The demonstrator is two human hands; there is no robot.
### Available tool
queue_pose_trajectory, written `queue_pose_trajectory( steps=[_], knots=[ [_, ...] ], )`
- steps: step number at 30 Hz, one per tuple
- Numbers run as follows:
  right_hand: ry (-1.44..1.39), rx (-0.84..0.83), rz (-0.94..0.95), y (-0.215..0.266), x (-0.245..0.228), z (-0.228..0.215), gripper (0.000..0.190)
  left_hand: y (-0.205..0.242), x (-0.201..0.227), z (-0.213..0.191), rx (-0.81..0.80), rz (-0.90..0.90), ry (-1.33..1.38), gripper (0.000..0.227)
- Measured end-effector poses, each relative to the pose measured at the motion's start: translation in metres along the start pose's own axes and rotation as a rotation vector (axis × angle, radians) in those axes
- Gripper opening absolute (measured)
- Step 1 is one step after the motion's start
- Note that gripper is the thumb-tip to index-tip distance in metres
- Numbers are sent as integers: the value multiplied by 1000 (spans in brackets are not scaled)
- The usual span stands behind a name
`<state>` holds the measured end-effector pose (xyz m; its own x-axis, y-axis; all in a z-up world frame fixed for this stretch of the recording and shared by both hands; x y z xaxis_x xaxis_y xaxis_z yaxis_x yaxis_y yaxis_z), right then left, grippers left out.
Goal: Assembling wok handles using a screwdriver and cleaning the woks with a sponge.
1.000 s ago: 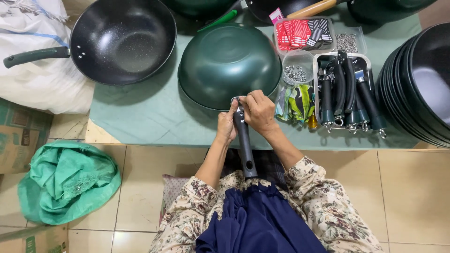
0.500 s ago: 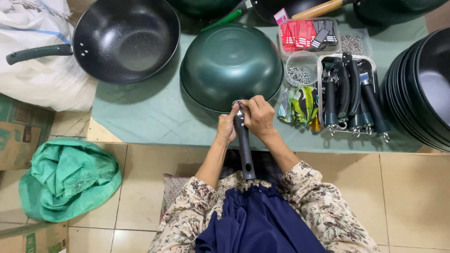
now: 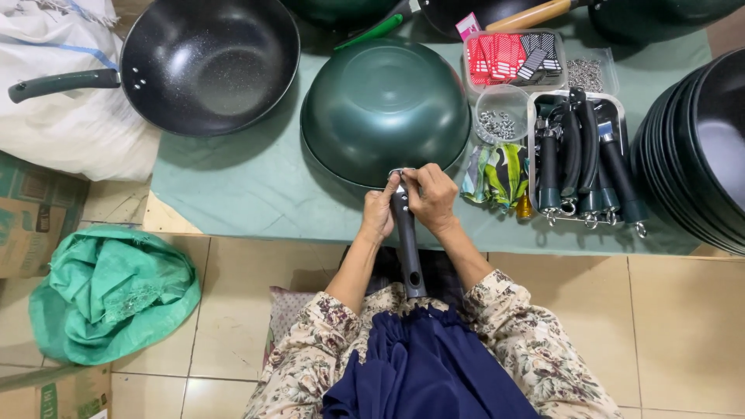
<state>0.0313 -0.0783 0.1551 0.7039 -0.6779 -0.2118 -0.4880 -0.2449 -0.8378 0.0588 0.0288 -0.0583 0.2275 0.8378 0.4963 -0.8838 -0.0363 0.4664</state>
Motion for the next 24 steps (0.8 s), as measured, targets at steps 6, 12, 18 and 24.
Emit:
queue_pose_trajectory(
  steps=[6,12,18,24],
  knots=[
    [13,-52,3,16,-3,4,9,-23,-31,-52,17,-8,-69,20],
    [-7,-79,27,34,2,14,8,1,-17,-42,51,-5,-227,24],
    [-29,-101,29,34,1,13,8,3,-15,-44,85,-14,-288,19],
    [9,-148,45,47,9,22,7,75,38,11,94,-106,-277,29]
  ],
)
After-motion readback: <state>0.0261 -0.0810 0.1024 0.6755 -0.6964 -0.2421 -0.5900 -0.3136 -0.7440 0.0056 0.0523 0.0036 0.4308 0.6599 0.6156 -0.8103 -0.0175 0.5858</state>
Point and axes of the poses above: each hand's wrist, its own y-axis away from the middle knuckle, its own z-axis out of the palm, x = y × z, the point moved 8 cm from there along -y, towards the middle knuckle, and after that the axes turned 8 degrees about -z, right-handed, at the moved point
